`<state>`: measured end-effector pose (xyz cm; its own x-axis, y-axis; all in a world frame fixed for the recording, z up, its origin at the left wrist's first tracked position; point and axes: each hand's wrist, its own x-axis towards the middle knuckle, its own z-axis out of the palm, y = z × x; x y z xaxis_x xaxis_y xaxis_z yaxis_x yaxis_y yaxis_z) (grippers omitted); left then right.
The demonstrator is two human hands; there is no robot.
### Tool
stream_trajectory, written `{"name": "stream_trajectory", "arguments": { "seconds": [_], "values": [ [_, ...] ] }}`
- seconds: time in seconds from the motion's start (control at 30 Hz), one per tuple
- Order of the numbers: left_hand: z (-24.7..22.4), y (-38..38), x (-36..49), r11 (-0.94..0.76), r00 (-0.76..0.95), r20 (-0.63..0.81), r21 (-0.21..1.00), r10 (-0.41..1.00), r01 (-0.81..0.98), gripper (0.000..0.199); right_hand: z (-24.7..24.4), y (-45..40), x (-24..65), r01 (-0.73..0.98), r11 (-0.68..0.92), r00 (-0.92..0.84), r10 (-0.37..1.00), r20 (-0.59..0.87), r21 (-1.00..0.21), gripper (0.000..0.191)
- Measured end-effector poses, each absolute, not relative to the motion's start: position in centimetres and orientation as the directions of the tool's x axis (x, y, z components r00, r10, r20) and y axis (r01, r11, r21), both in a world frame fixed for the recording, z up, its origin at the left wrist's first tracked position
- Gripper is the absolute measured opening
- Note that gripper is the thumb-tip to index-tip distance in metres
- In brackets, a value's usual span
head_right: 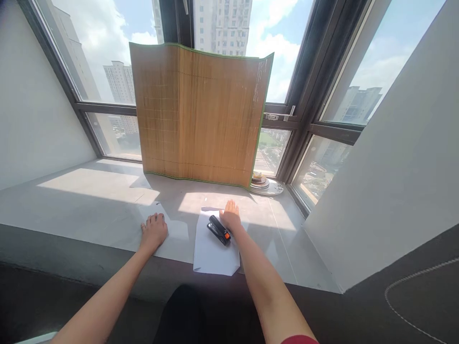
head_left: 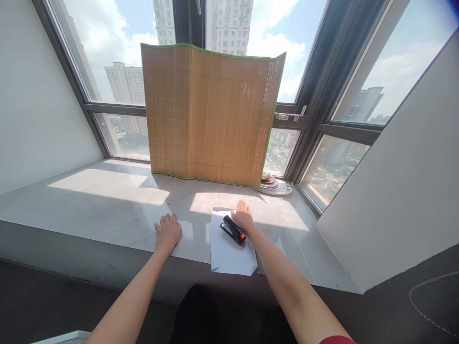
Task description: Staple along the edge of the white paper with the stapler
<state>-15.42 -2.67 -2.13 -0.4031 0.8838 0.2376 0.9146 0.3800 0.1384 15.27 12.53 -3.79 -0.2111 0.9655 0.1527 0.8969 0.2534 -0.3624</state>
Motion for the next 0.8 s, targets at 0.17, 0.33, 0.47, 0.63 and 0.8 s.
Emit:
{"name": "stream_trajectory", "arguments": {
  "seconds": [0.17, 0.33, 0.47, 0.63, 0.8],
  "values": [
    [-2.3, -2.8, -15.8, 0.375, -0.407, 0.243, 0.168, 0.881, 0.912, 0.052, -4.2, 12.0, 23.2, 0.917, 0.164, -0.114, 0.981, 0.155, -0.363, 0.065],
    [-2.2, -2.3, -10.5, 0.069, -0.226, 0.330, 0.425, 0.916, 0.902, 0.046, -4.4, 12.2, 24.5, 0.917, 0.134, -0.082, 0.985, 0.151, -0.375, 0.061],
    [-3.1, -1.5, -2.2, -0.397, 0.236, 0.364, 0.473, 0.901, 0.787, 0.046, -4.2, 12.3, 23.9, 0.912, 0.145, -0.090, 0.983, 0.159, -0.384, 0.057],
    [-3.8, -1.3, 1.8, -0.428, 0.388, 0.181, 0.395, 0.904, 0.813, 0.054, -3.4, 11.7, 24.1, 0.892, 0.184, -0.105, 0.973, 0.205, -0.413, 0.060],
    [-2.8, -1.7, 1.3, -0.418, 0.379, 0.176, 0.363, 0.908, 0.833, 0.054, -1.7, 11.0, 24.1, 0.845, 0.231, -0.092, 0.951, 0.294, -0.482, 0.050]
  ]
}}
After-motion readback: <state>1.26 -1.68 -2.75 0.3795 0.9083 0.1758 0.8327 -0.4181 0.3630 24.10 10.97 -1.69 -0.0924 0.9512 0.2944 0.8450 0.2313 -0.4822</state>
